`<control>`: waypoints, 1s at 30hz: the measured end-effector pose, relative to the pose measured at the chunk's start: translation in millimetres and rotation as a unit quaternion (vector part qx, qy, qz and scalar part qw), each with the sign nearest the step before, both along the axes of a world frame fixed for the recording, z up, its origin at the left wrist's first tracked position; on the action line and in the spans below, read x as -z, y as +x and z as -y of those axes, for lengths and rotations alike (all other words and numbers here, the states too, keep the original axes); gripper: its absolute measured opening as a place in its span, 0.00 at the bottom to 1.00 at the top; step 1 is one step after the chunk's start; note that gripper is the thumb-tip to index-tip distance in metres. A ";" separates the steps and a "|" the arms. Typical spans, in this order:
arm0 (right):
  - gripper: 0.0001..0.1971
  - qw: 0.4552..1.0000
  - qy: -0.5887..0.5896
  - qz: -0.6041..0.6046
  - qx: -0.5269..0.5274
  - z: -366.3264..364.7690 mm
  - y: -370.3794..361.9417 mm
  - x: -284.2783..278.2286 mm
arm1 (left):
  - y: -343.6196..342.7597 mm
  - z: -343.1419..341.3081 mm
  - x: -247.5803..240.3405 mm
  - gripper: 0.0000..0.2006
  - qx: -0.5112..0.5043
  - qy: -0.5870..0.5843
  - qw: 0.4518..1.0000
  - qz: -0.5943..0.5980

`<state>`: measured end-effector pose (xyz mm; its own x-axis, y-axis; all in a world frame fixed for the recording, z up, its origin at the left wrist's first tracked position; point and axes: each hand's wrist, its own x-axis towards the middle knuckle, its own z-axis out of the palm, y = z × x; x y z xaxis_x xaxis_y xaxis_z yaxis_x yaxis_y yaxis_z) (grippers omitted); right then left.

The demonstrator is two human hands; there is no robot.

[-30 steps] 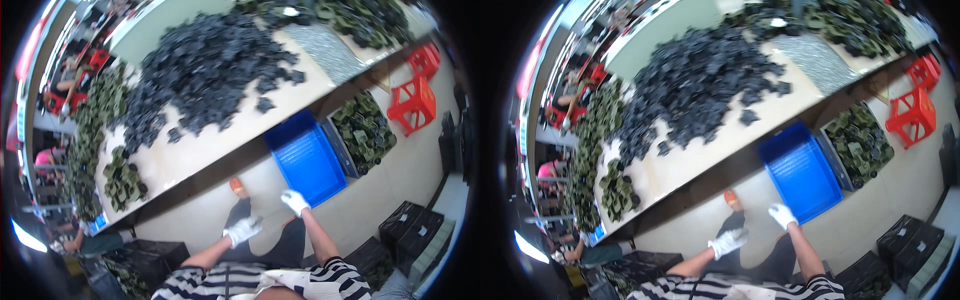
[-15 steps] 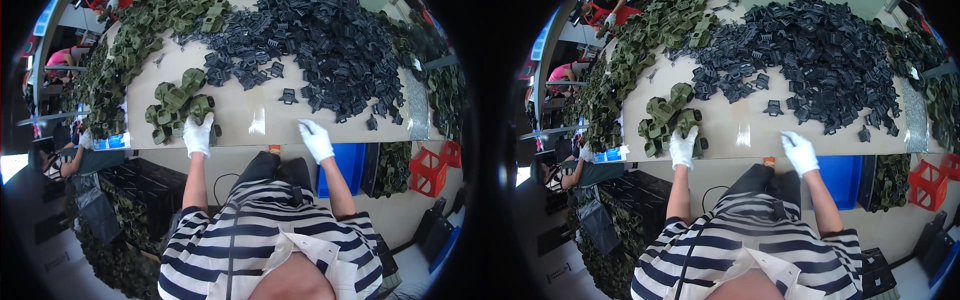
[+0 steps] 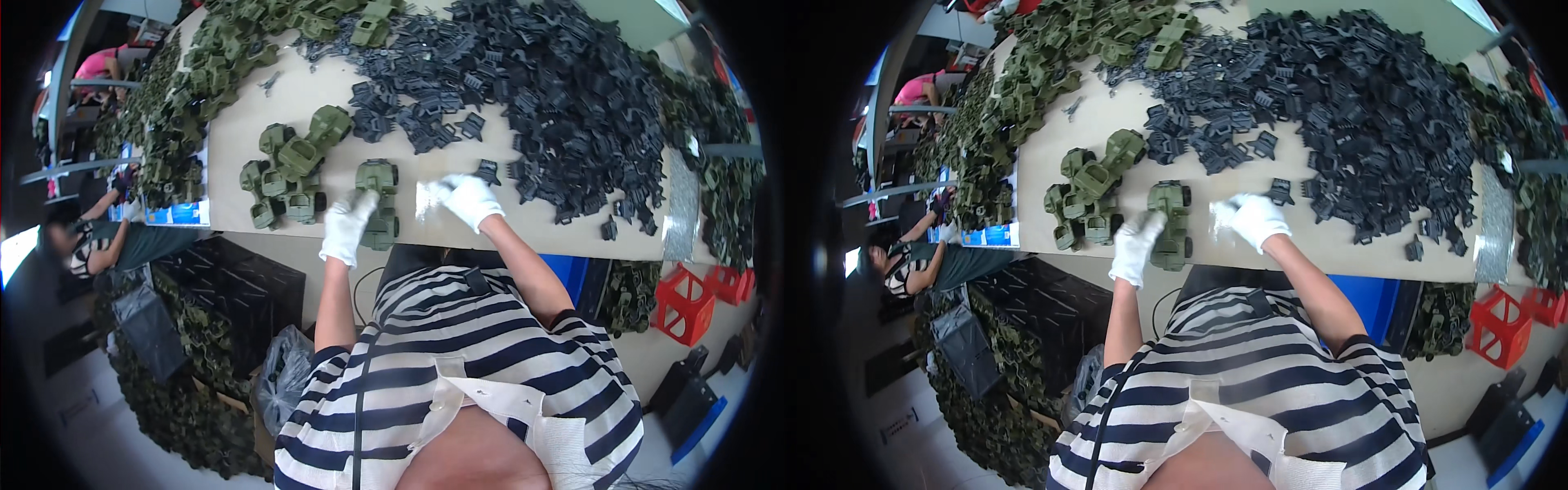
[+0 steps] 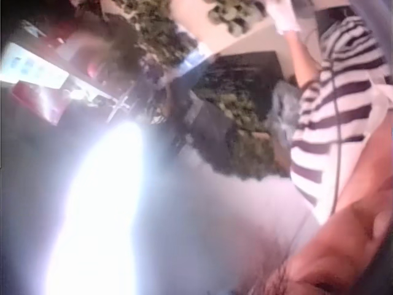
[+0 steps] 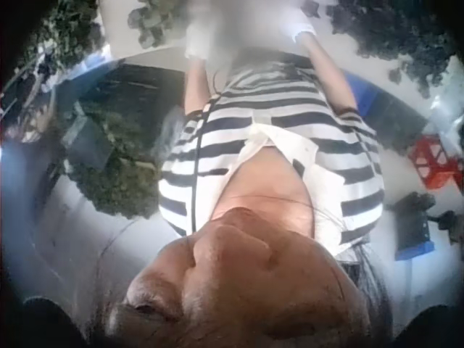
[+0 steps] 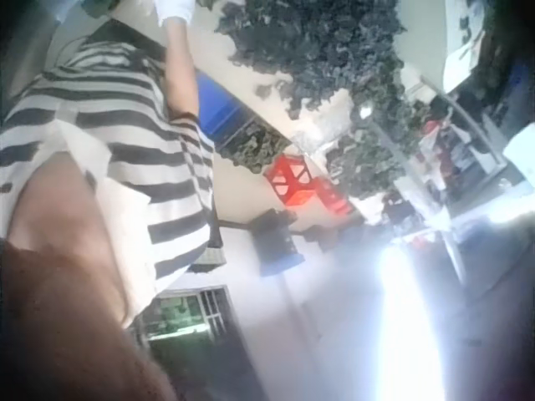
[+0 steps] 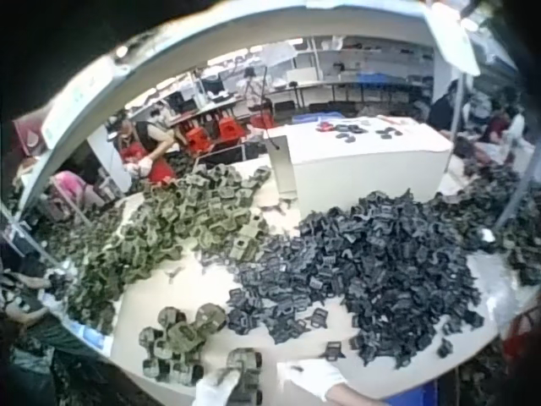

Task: The person assembles green plastic toy tanks by hand, picking up chassis and wheels from a table and snapping them together. They place the completed units into a blue bin and continue the process with additional parts.

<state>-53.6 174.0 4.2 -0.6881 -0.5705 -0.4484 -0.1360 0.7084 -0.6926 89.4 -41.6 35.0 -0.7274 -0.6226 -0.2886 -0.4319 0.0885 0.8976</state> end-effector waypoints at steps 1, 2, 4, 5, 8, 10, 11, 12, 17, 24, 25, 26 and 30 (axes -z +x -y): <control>0.34 0.989 -0.067 0.124 -0.036 11.7 5.3 10.7 | 0.7 9.7 -4.3 0.16 -0.037 0.039 0.998 -0.042; 0.39 0.989 -0.038 0.110 -0.089 27.2 11.3 7.1 | -9.3 26.4 -17.0 0.14 0.044 -0.235 0.971 0.012; 0.40 0.992 -0.034 0.117 -0.018 56.9 37.9 0.2 | -35.3 56.8 -38.7 0.20 0.044 -0.655 0.754 -0.007; 0.41 0.989 -0.034 0.143 -0.001 69.1 41.4 -2.4 | -57.2 72.3 -52.8 0.26 0.100 -0.646 0.754 0.061; 0.41 0.990 0.066 0.112 0.048 98.9 53.9 -13.3 | -126.4 115.6 -58.1 0.41 0.250 -0.424 0.783 0.380; 0.43 0.990 0.091 0.083 0.063 117.2 73.3 -10.0 | -143.4 166.4 -21.3 0.46 0.299 -0.363 0.772 0.428; 0.44 0.988 0.109 0.069 0.082 124.9 79.9 -4.6 | -151.3 178.3 -16.2 0.47 0.329 -0.350 0.760 0.437; 0.44 0.986 0.112 0.073 0.100 131.6 84.0 0.9 | -151.7 184.3 -9.5 0.48 0.331 -0.355 0.772 0.411; 0.35 0.968 0.115 0.055 0.217 151.4 99.7 2.0 | -133.8 180.7 -3.6 0.37 0.370 -0.359 0.800 0.306; 0.27 0.840 -0.252 0.286 0.386 175.0 112.8 -31.5 | -17.2 242.0 -108.1 0.36 0.154 -0.053 0.987 -0.015; 0.28 0.832 -0.266 0.312 0.374 185.8 112.3 -40.0 | 10.9 260.6 -97.5 0.35 0.101 0.072 0.986 -0.108; 0.28 0.834 -0.268 0.323 0.359 196.1 113.6 -42.2 | 32.1 281.3 -97.2 0.33 0.087 0.080 0.991 -0.059; 0.32 0.858 -0.258 0.317 0.312 241.5 116.4 -2.1 | 88.5 319.3 -33.5 0.30 0.011 0.098 0.995 -0.025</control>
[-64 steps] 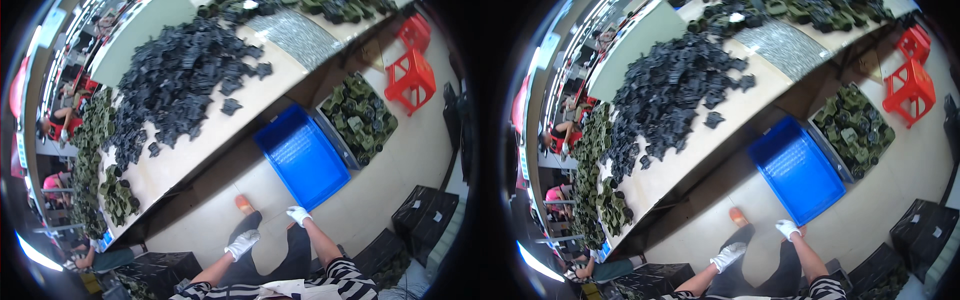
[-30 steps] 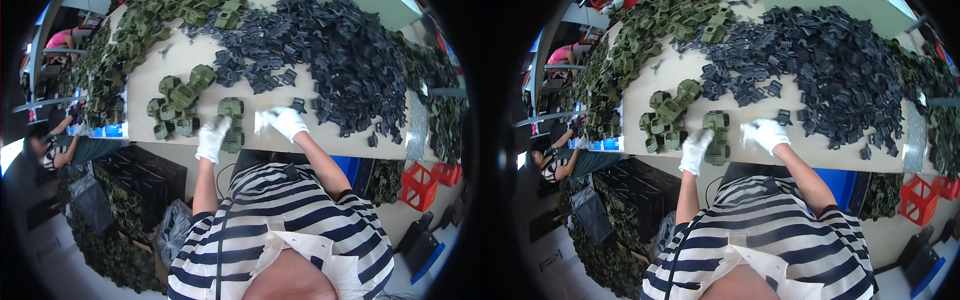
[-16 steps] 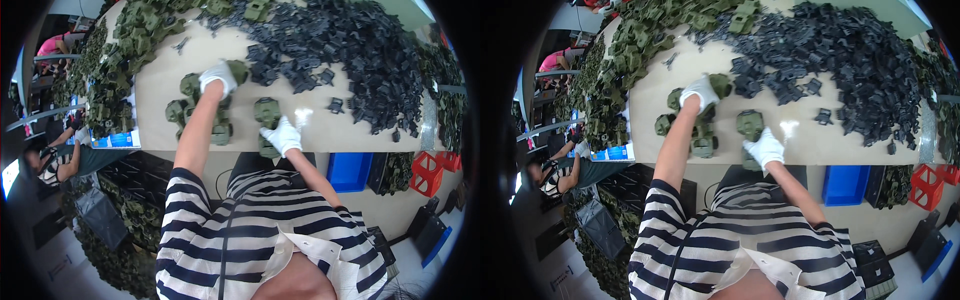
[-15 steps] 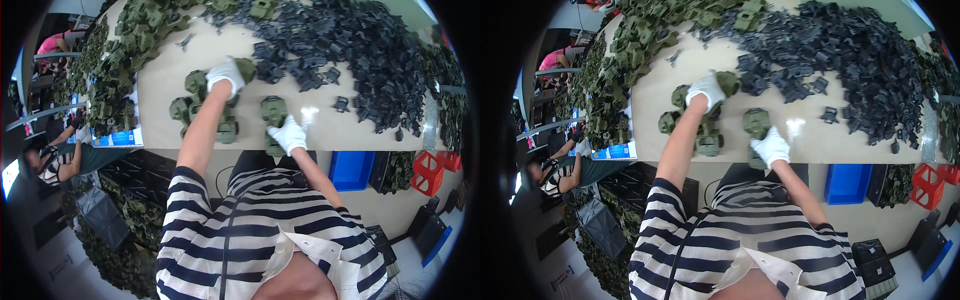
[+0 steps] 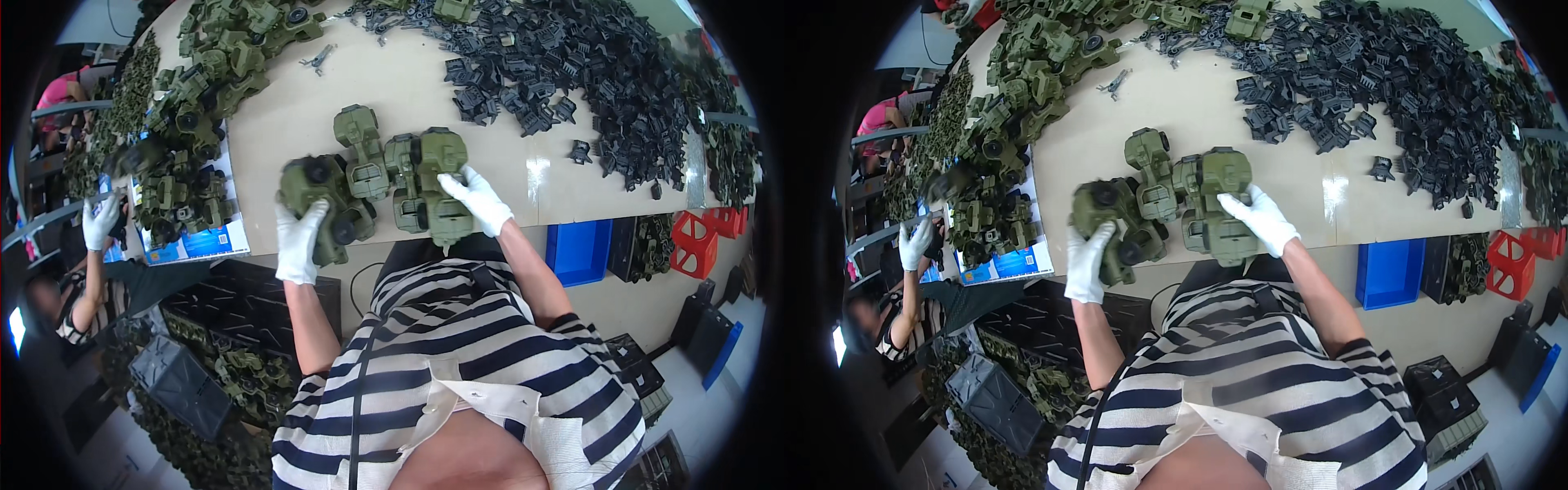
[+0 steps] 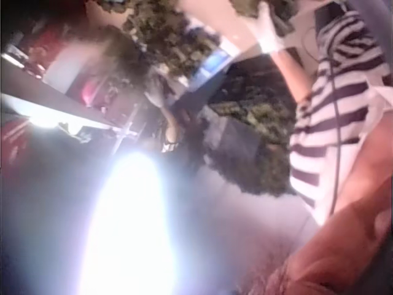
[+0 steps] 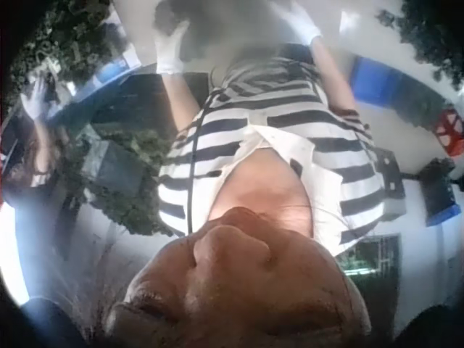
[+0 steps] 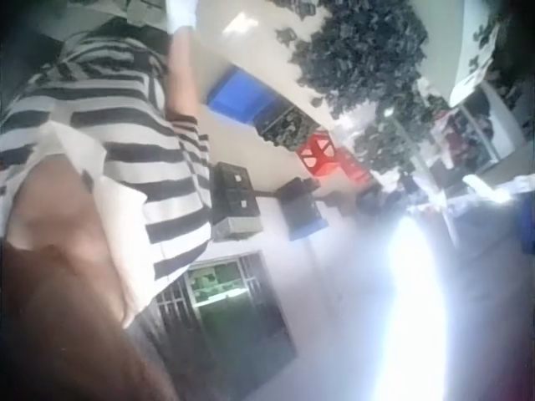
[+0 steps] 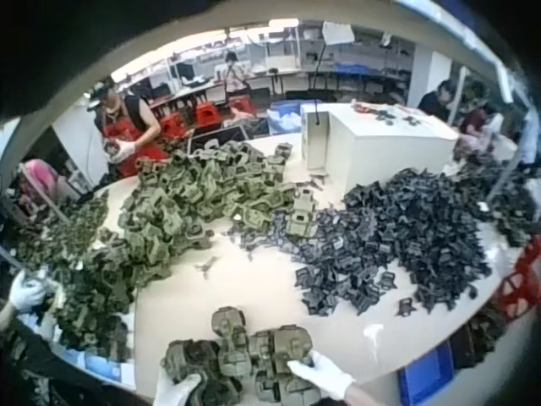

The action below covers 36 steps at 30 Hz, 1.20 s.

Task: The person assembles green plastic toy tanks by hand, picking up chassis and wheels from a table and snapping them together. They place the completed units into a blue bin and continue the process with additional parts.

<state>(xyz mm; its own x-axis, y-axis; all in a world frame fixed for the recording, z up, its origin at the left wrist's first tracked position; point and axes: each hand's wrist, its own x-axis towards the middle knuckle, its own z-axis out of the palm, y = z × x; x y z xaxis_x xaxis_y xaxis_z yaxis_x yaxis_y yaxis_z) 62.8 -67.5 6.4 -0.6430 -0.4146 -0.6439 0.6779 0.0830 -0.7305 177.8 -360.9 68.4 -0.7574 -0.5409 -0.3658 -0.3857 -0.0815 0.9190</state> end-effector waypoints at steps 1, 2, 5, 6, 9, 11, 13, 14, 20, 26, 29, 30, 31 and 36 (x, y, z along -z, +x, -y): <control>0.31 0.999 -0.019 0.016 -0.022 1.8 -2.1 10.9 | 9.5 7.8 17.5 0.30 0.015 -0.028 0.999 0.004; 0.31 0.998 -0.037 0.030 -0.042 0.2 -5.7 18.2 | 16.1 17.4 29.5 0.27 0.001 0.087 0.996 0.001; 0.29 0.990 -0.113 0.073 -0.048 -1.6 -7.3 21.2 | 36.7 49.3 70.8 0.23 -0.047 0.380 0.923 0.031; 0.29 0.984 -0.137 0.101 -0.048 -2.5 -6.3 28.3 | 37.3 41.9 76.2 0.19 -0.031 0.321 0.944 0.063; 0.31 0.975 -0.148 0.115 -0.119 6.9 -12.0 40.3 | 33.8 30.8 91.9 0.16 -0.055 0.313 0.946 0.066; 0.32 0.974 -0.162 0.095 -0.129 20.3 -12.9 41.0 | 28.3 25.1 87.8 0.14 -0.061 0.298 0.952 0.021; 0.33 0.974 -0.202 0.065 -0.085 36.5 -14.8 39.4 | 28.8 36.9 110.0 0.14 -0.053 0.309 0.949 -0.020; 0.33 0.978 -0.184 0.059 -0.076 41.8 -18.3 43.0 | 26.0 46.8 115.0 0.14 -0.015 0.333 0.942 -0.042; 0.33 0.983 -0.170 0.045 0.059 86.2 -32.1 34.1 | -22.7 70.5 88.6 0.16 0.161 0.226 0.960 0.043; 0.34 0.935 -0.336 0.112 0.020 48.9 -55.9 38.7 | 12.3 88.6 112.0 0.15 0.004 0.300 0.954 -0.016; 0.35 0.928 -0.361 0.090 0.026 22.8 -77.9 26.8 | 9.0 112.2 104.8 0.15 -0.054 0.327 0.942 -0.049; 0.36 0.940 -0.333 0.066 0.007 22.7 -97.7 28.0 | -6.4 117.5 99.6 0.15 -0.037 0.298 0.953 -0.039; 0.37 0.950 -0.310 0.042 -0.016 28.6 -122.5 28.0 | -18.0 122.0 99.5 0.15 -0.010 0.282 0.958 -0.044; 0.40 0.974 -0.149 0.045 -0.164 94.3 -189.3 14.5 | -81.6 104.5 92.4 0.16 0.006 0.282 0.959 -0.025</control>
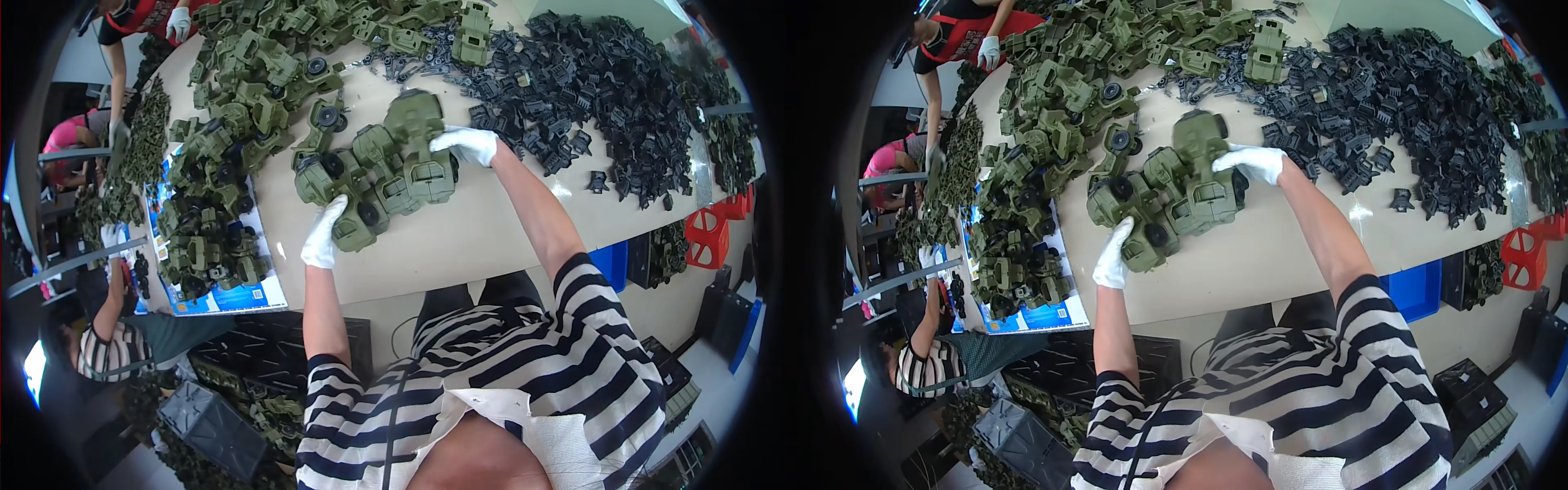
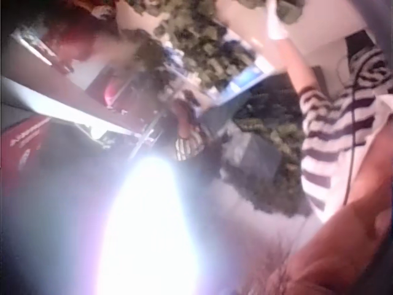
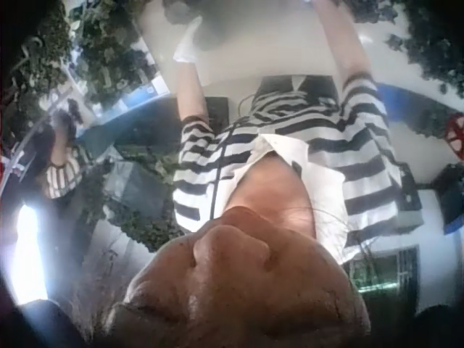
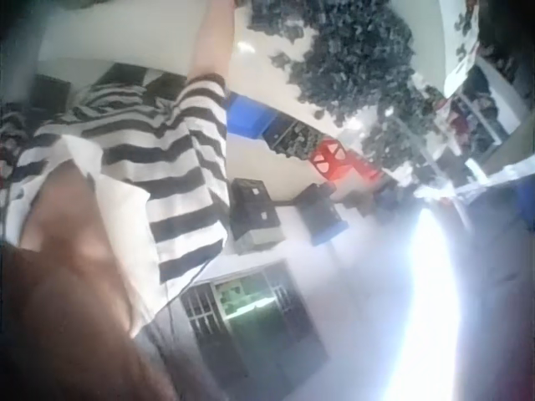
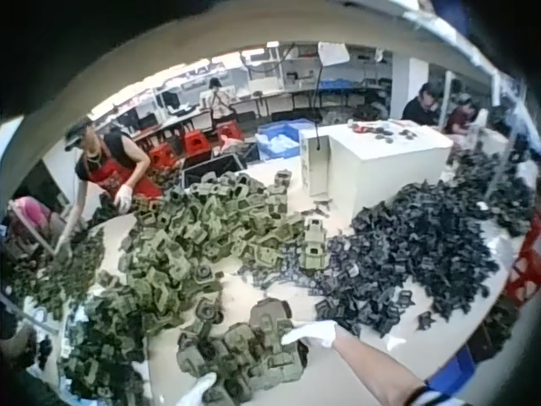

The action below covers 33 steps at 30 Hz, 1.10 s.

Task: The person assembles green plastic toy tanks by hand, picking up chassis and wheels from a table and snapping them together. They place the completed units into a blue bin and continue the process with additional parts.

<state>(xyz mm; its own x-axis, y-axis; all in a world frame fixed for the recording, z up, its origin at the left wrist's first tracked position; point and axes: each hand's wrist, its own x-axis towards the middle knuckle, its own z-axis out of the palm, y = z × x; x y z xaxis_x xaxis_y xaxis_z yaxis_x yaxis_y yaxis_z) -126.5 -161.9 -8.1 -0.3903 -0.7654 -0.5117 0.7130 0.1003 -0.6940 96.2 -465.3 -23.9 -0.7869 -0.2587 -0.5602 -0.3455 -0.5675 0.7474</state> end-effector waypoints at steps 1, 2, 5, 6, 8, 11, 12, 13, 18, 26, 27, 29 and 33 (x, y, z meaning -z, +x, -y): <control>0.40 1.000 0.002 0.009 -0.011 1.6 0.7 3.7 | -2.5 0.1 1.6 0.16 -0.009 0.019 1.000 0.010; 0.40 1.000 0.006 0.019 -0.020 -0.3 2.6 8.3 | 4.3 8.4 12.4 0.17 -0.019 0.049 0.999 0.004; 0.34 0.997 -0.049 0.051 0.015 -33.4 27.6 61.6 | 23.8 1.1 15.5 0.19 0.057 -0.084 0.993 0.059; 0.34 0.995 -0.052 0.082 0.029 -52.8 41.6 62.5 | 33.0 -10.6 7.4 0.20 0.048 -0.077 0.993 0.081; 0.35 0.991 -0.060 0.095 0.066 -89.5 80.6 19.3 | 53.6 -40.8 -6.8 0.20 0.045 -0.026 0.993 0.101; 0.38 0.995 -0.052 0.020 0.078 -160.9 124.3 -16.9 | 59.4 -97.5 -29.5 0.20 0.138 0.012 0.987 0.084; 0.40 0.996 -0.028 0.018 0.087 -186.3 141.7 -31.3 | 60.6 -113.3 -27.4 0.20 0.167 0.002 0.981 0.102; 0.40 0.994 0.002 0.005 0.112 -213.8 161.8 -47.8 | 50.4 -153.0 -59.4 0.20 0.199 0.004 0.974 0.106; 0.38 0.933 0.065 0.106 0.338 -385.7 303.7 -45.5 | 27.1 -312.0 -42.1 0.21 0.388 0.142 0.902 0.125; 0.38 0.785 0.019 0.051 0.617 -595.3 491.2 35.7 | 18.0 -664.6 -8.2 0.21 0.692 0.063 0.716 0.058; 0.38 0.772 0.019 0.047 0.634 -624.2 504.4 57.4 | 18.3 -704.3 8.9 0.22 0.711 0.047 0.699 0.053; 0.36 0.747 0.015 0.046 0.663 -671.7 526.6 123.3 | 17.7 -775.4 74.2 0.23 0.749 0.009 0.660 0.049; 0.34 0.718 -0.012 0.061 0.693 -756.0 543.2 234.4 | 24.2 -895.6 207.7 0.27 0.784 -0.014 0.614 0.084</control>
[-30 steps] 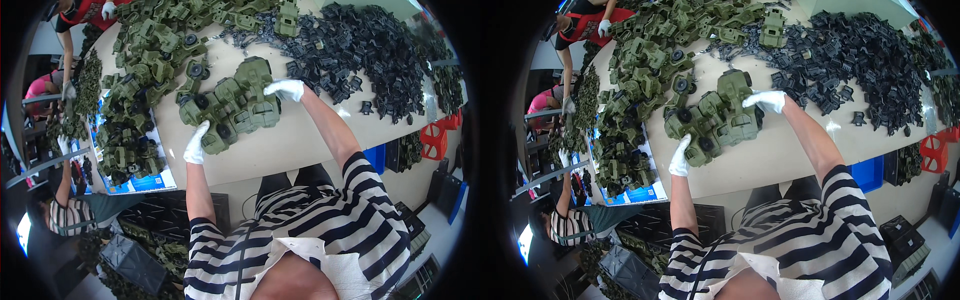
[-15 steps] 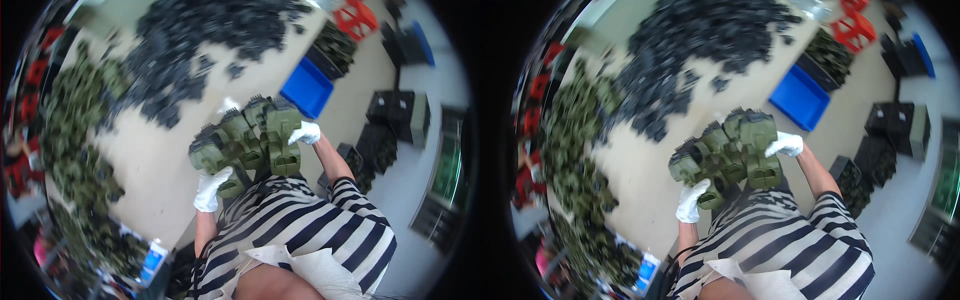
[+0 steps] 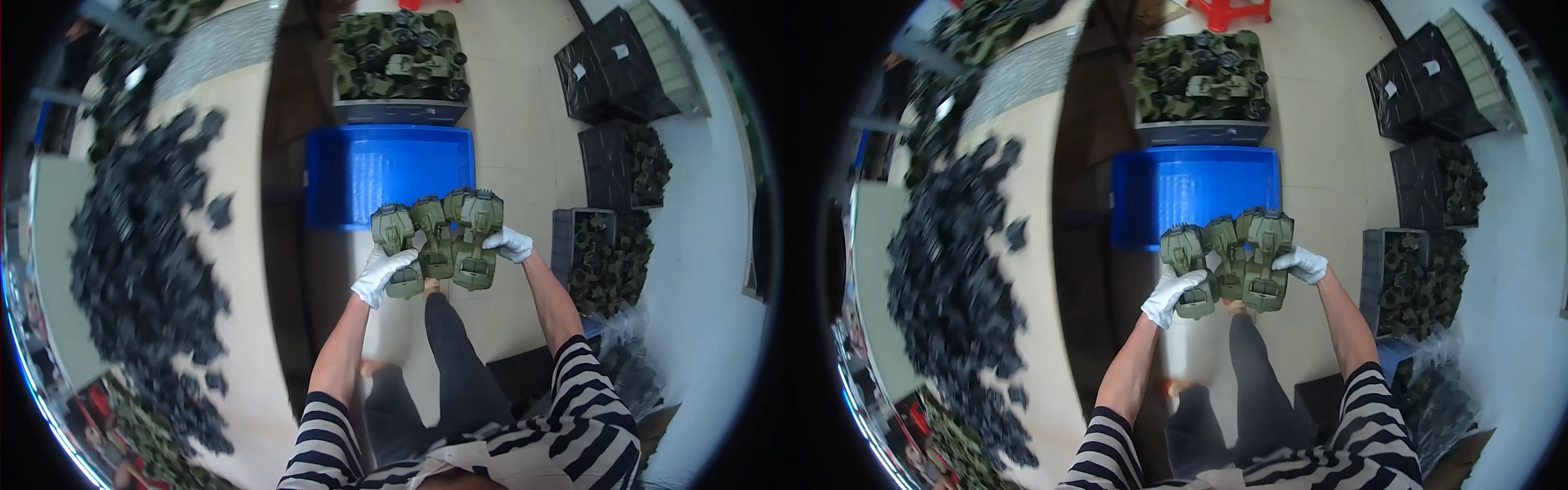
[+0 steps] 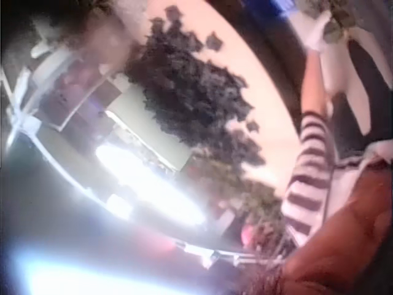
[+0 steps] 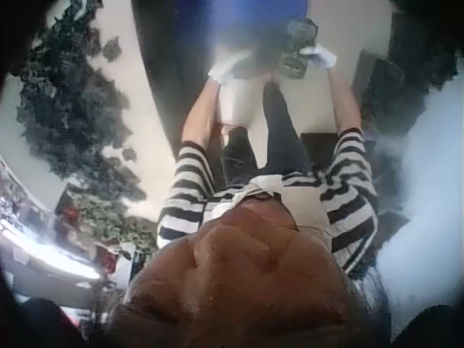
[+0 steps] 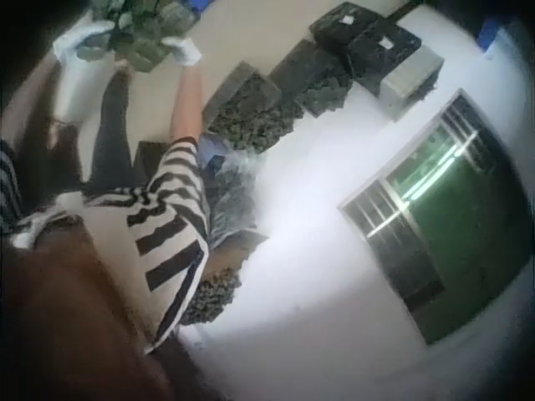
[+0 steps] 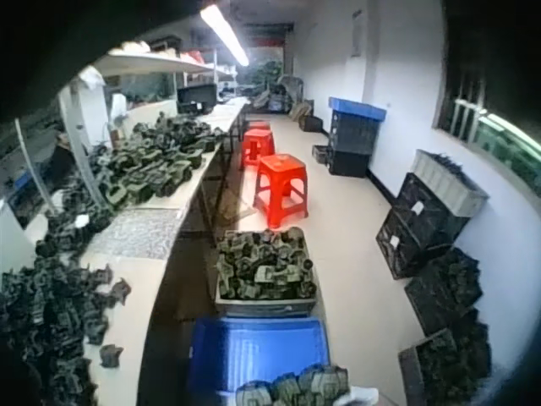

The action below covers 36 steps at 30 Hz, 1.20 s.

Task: The person assembles green plastic toy tanks by hand, picking up chassis and wheels from a table and snapping them together. They place the completed units into a blue bin and continue the process with additional parts.

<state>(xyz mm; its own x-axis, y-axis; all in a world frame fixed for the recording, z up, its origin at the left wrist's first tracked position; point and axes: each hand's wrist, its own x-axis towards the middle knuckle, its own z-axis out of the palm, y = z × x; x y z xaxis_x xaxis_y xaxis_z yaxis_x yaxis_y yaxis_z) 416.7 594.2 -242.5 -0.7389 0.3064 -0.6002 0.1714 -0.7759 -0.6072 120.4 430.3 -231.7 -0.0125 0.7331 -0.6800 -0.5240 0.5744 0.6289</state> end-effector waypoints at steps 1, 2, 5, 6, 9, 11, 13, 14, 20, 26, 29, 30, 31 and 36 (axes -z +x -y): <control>0.33 1.000 -0.009 0.005 0.006 -15.6 2.8 36.1 | -0.4 -23.6 37.3 0.28 0.014 -0.011 1.000 0.007; 0.33 1.000 -0.019 0.015 0.006 -28.3 3.5 66.8 | 1.1 -43.5 64.3 0.28 0.023 -0.023 0.999 0.018; 0.34 0.998 -0.026 0.050 0.027 -58.9 -10.1 144.7 | 7.1 -87.4 174.2 0.29 0.027 -0.066 0.997 0.005; 0.34 0.997 -0.029 0.065 0.033 -67.6 -16.9 167.8 | 10.3 -101.9 209.3 0.29 0.033 -0.078 0.996 0.003; 0.44 0.996 -0.039 0.058 0.051 -88.0 -26.2 255.7 | 31.5 -162.4 229.7 0.44 0.081 -0.093 0.990 -0.073; 0.51 0.981 0.000 0.187 0.043 -109.0 -25.0 281.9 | 32.5 -181.3 273.1 0.53 0.061 -0.114 0.977 -0.172; 0.59 0.943 0.054 0.318 0.079 -129.1 -14.7 297.5 | 23.7 -176.3 297.6 0.56 0.091 -0.096 0.951 -0.280; 0.55 0.921 0.108 0.366 0.076 -129.6 -8.8 298.7 | 19.0 -179.0 294.7 0.58 0.106 -0.094 0.932 -0.334; 0.36 0.802 0.288 0.498 -0.165 -61.3 33.5 287.3 | 14.6 -62.6 224.4 0.42 0.216 -0.141 0.903 -0.345; 0.26 0.894 0.191 0.369 -0.169 70.4 -7.4 236.5 | 31.5 124.4 42.1 0.30 0.218 -0.148 0.922 -0.284; 0.22 0.948 0.141 0.214 -0.189 131.2 -127.4 86.7 | 21.6 207.7 -76.2 0.28 0.214 -0.148 0.924 -0.281; 0.17 0.928 0.113 0.186 -0.301 139.1 -163.8 13.0 | 27.3 237.4 -106.5 0.28 0.206 -0.142 0.923 -0.291; 0.16 0.922 0.077 0.139 -0.352 158.7 -195.2 -48.1 | 22.8 267.8 -134.6 0.28 0.165 -0.147 0.928 -0.301; 0.16 0.837 0.170 -0.013 -0.521 280.0 -317.3 -203.9 | 13.2 429.3 -226.6 0.16 -0.365 -0.073 0.886 -0.275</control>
<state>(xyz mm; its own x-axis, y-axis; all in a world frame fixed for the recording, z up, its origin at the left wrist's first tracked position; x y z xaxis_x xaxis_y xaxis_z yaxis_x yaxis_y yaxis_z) 99.4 314.2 -38.6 -0.7228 -0.3626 -0.5883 0.6302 0.0035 -0.7764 133.7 1.0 -5.1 -0.8062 0.2975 -0.5114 -0.4273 0.3051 0.8511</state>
